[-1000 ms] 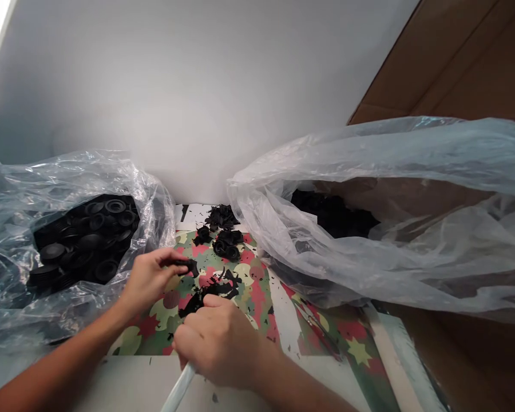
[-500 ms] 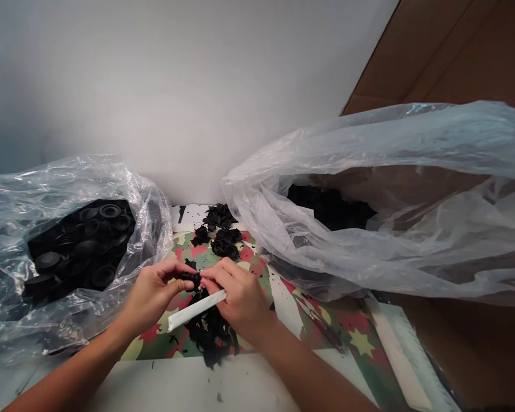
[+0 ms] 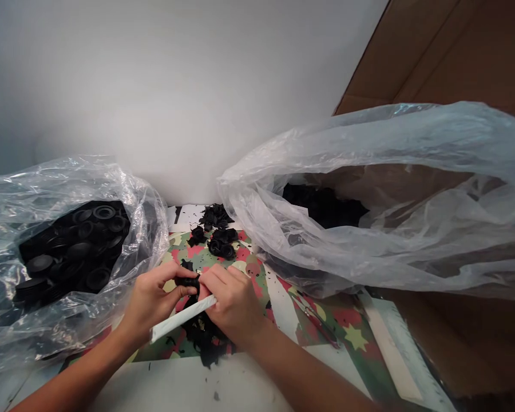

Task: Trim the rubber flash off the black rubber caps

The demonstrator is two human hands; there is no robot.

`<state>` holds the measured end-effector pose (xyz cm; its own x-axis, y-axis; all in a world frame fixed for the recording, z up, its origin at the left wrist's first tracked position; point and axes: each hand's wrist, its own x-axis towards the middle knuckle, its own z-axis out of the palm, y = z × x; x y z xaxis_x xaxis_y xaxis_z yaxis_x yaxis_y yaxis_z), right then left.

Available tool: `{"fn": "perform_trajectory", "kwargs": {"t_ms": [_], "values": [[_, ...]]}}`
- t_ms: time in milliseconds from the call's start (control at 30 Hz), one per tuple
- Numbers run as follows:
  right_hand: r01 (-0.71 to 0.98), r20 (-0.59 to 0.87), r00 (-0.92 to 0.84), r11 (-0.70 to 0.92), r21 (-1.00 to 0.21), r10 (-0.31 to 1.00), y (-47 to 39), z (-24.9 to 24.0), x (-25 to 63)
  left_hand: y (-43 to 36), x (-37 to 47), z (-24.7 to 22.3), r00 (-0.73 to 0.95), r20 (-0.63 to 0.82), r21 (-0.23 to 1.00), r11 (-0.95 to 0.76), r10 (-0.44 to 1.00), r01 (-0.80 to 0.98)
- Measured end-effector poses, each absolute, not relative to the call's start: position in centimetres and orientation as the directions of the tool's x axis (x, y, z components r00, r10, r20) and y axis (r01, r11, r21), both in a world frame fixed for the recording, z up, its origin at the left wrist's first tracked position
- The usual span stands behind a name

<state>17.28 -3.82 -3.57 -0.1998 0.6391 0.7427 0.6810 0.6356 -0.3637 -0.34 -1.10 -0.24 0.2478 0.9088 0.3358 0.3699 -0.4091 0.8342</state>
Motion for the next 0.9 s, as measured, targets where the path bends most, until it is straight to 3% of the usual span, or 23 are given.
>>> {"fn": "perform_trajectory", "kwargs": {"t_ms": [100,200,333,500,667,900], "values": [[0.671,0.753,-0.192,0.644,-0.367,0.629,-4.2,-3.3,16.9,-0.9,-0.1,-0.4,0.226,0.119,0.957,-0.172,0.967,0.232],[0.585,0.709,-0.083,0.610,-0.534,0.700,-4.5,-2.7,17.0,-0.2,-0.3,-0.5,0.180,-0.019,0.999,0.011,0.983,0.041],[0.447,0.540,0.064,0.460,-0.767,0.839,-3.8,-2.4,18.2,0.8,-1.4,0.0,-0.011,0.047,0.995,-0.048,0.999,-0.089],[0.388,0.398,-0.090,0.400,-0.830,0.913,-2.4,-3.0,19.2,0.5,-1.9,0.4,0.122,0.074,0.997,-0.069,0.990,-0.044],[0.277,0.357,-0.052,0.357,-0.892,0.933,-3.3,-2.6,18.6,0.1,-1.3,-0.2,0.170,0.041,0.999,-0.035,0.985,-0.037],[-0.006,0.113,-0.134,0.113,-0.994,0.985,-3.8,-1.7,17.5,-0.6,-0.3,-0.3,0.259,0.023,0.999,-0.035,0.966,0.041]]}}
